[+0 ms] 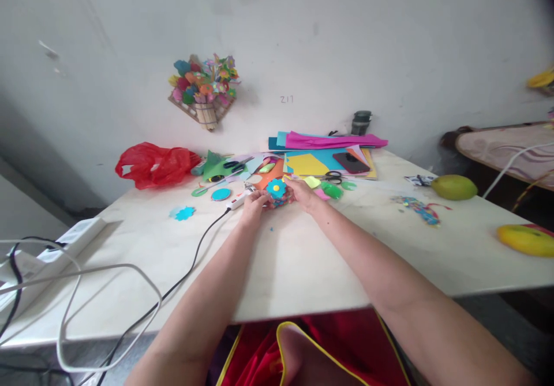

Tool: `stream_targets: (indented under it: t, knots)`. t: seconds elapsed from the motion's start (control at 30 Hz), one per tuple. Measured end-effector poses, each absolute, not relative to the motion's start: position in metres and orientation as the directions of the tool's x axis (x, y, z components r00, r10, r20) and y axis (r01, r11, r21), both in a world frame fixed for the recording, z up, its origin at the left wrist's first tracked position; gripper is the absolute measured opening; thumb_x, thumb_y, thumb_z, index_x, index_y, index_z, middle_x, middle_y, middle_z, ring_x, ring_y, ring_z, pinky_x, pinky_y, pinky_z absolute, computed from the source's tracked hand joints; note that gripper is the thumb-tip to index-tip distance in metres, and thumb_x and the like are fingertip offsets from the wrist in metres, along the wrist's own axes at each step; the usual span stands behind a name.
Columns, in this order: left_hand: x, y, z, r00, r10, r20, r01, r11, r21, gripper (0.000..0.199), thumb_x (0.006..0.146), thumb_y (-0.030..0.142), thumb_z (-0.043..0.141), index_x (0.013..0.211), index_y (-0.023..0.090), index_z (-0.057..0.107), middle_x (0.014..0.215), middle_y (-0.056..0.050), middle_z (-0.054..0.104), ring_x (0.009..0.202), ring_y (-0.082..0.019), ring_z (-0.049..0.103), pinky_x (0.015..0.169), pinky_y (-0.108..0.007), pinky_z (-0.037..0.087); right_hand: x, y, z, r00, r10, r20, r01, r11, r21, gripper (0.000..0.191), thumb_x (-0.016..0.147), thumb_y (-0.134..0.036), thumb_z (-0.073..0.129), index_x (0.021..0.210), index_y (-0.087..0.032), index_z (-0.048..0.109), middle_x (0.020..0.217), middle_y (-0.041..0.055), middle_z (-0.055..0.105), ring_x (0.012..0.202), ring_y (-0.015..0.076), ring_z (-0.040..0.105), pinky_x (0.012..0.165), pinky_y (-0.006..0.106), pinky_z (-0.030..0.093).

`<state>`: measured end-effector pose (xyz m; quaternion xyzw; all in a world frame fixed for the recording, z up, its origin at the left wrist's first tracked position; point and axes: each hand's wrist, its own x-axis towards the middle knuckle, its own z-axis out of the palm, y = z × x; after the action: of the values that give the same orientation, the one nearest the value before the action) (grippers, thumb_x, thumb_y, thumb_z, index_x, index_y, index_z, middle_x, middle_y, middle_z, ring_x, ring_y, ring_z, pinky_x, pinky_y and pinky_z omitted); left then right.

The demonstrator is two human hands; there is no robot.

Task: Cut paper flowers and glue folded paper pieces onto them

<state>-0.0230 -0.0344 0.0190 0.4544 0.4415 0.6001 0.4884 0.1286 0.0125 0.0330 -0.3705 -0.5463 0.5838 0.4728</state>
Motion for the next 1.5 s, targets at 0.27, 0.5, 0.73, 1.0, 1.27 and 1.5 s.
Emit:
stream_targets:
  t: [0.27, 0.5, 0.73, 1.0, 1.27, 1.5]
  knots:
    - [-0.026, -0.033, 0.017, -0.04, 0.993, 0.113, -0.145, -0.118, 0.982, 0.019, 0.057, 0.029, 0.068, 0.065, 0.015, 0.057, 0.059, -0.001, 0.06, 0.047, -0.01, 0.051, 0.041, -0.021, 0.035, 0.132, 0.011, 0.034, -0.324, 0.937, 0.13, -0.05, 0.12, -0.991, 0.04, 0.054, -0.048, 0.075, 0.054, -0.016, 0.051, 0.046, -0.0054, 0.045, 0.044, 0.0065, 0.038, 0.042, 0.022, 0.023]
    - [-0.028, -0.029, 0.014, -0.032, 0.995, 0.096, -0.155, -0.1, 0.983, 0.023, 0.06, 0.033, 0.068, 0.069, 0.016, 0.056, 0.059, 0.0, 0.06, 0.046, -0.01, 0.052, 0.037, -0.02, 0.032, 0.132, 0.009, 0.038, -0.281, 0.942, 0.184, 0.004, 0.193, -0.981, 0.046, 0.049, -0.05, 0.075, 0.048, -0.018, 0.043, 0.045, -0.0073, 0.039, 0.047, 0.0059, 0.034, 0.047, 0.024, 0.023]
    - [-0.029, -0.026, 0.014, 0.006, 0.998, 0.069, -0.069, -0.069, 0.995, 0.021, 0.058, 0.03, 0.068, 0.065, 0.015, 0.056, 0.058, -0.002, 0.061, 0.046, -0.009, 0.052, 0.041, -0.021, 0.034, 0.129, 0.005, 0.039, -0.277, 0.953, 0.125, -0.005, 0.128, -0.992, 0.046, 0.049, -0.052, 0.076, 0.053, -0.017, 0.046, 0.048, -0.0062, 0.041, 0.049, 0.0061, 0.033, 0.047, 0.024, 0.02]
    - [-0.03, -0.025, 0.013, 0.044, 0.997, 0.066, -0.061, -0.064, 0.996, 0.021, 0.058, 0.03, 0.069, 0.061, 0.015, 0.054, 0.051, 0.0, 0.057, 0.042, -0.009, 0.047, 0.042, -0.022, 0.033, 0.13, 0.004, 0.04, -0.31, 0.945, 0.106, -0.011, 0.108, -0.994, 0.05, 0.047, -0.056, 0.077, 0.055, -0.017, 0.048, 0.049, -0.0067, 0.038, 0.049, 0.0054, 0.028, 0.047, 0.024, 0.017]
    - [-0.03, -0.023, 0.009, -0.055, 0.994, 0.096, -0.145, -0.103, 0.984, 0.018, 0.056, 0.028, 0.067, 0.063, 0.016, 0.055, 0.051, 0.001, 0.055, 0.043, -0.009, 0.046, 0.041, -0.023, 0.033, 0.124, 0.004, 0.038, -0.245, 0.965, 0.097, 0.046, 0.111, -0.993, 0.049, 0.048, -0.053, 0.077, 0.053, -0.018, 0.043, 0.047, -0.0078, 0.032, 0.051, 0.0063, 0.027, 0.051, 0.025, 0.017]
    - [-0.031, -0.021, 0.008, -0.049, 0.992, 0.115, -0.14, -0.121, 0.983, 0.018, 0.059, 0.027, 0.066, 0.061, 0.016, 0.051, 0.049, 0.002, 0.051, 0.042, -0.009, 0.045, 0.043, -0.024, 0.033, 0.128, 0.002, 0.041, -0.336, 0.941, 0.041, 0.039, 0.057, -0.998, 0.047, 0.044, -0.048, 0.08, 0.057, -0.016, 0.049, 0.051, -0.0057, 0.043, 0.051, 0.0058, 0.032, 0.05, 0.024, 0.02]
